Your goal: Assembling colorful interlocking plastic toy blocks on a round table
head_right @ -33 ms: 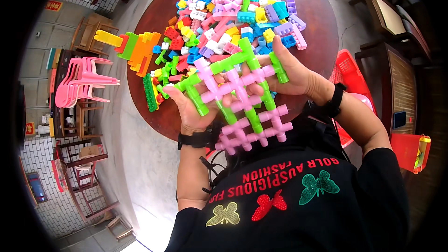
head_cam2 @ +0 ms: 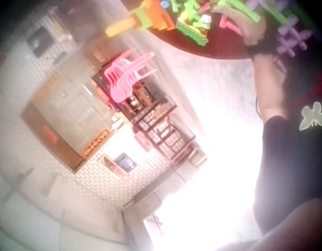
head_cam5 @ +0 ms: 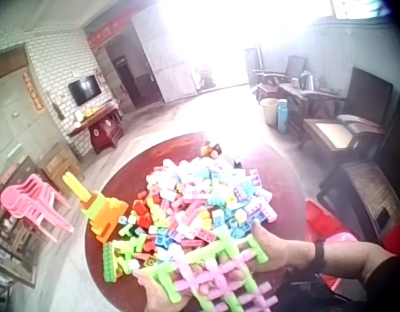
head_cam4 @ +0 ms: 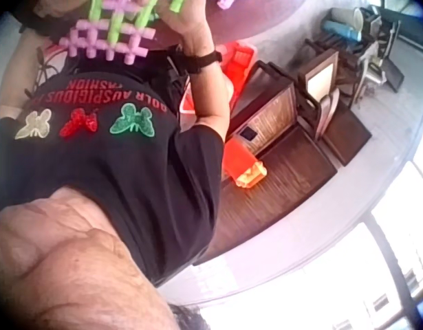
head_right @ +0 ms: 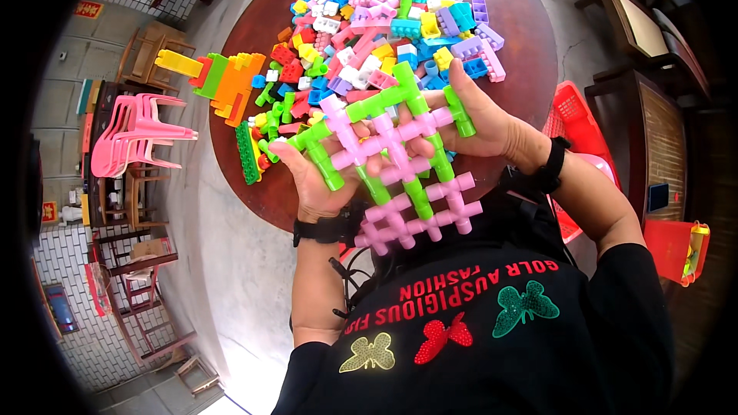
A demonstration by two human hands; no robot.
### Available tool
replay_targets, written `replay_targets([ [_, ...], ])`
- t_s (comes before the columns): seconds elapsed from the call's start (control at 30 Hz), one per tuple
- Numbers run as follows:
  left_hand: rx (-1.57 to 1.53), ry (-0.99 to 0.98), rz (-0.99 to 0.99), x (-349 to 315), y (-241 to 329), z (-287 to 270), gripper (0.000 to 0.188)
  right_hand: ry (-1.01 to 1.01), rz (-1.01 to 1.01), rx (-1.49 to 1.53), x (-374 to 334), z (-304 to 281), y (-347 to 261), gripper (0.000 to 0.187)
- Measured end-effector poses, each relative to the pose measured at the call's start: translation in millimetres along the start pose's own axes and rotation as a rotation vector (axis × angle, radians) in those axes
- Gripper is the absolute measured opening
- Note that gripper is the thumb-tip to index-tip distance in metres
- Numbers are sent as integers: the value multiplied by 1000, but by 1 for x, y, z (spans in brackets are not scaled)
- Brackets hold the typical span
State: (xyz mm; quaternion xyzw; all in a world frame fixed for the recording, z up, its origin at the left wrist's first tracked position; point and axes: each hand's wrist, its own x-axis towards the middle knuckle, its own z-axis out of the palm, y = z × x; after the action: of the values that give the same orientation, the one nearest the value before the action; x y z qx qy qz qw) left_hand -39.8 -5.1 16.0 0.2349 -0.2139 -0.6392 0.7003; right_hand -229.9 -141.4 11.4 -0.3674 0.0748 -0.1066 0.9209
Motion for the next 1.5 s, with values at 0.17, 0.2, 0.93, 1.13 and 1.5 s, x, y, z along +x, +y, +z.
replay_targets([
  [0.17,41,70,-3,-3,-1,-2,104,-20,2,-3,1,0,1,98],
  [0.2,31,94,-1,-4,-1,-1,104,-19,-6,-11,1,1,2,99],
  [0.93,184,-93,-37,-3,0,-13,111,-82,5,-72,0,-1,0,99],
  [1.13,127,-86,-38,-2,0,-15,114,239,17,-9,0,20,-2,100],
  [1.5,113,-55,-19,-2,-4,-13,111,-108,-3,-49,-1,-6,0,100],
])
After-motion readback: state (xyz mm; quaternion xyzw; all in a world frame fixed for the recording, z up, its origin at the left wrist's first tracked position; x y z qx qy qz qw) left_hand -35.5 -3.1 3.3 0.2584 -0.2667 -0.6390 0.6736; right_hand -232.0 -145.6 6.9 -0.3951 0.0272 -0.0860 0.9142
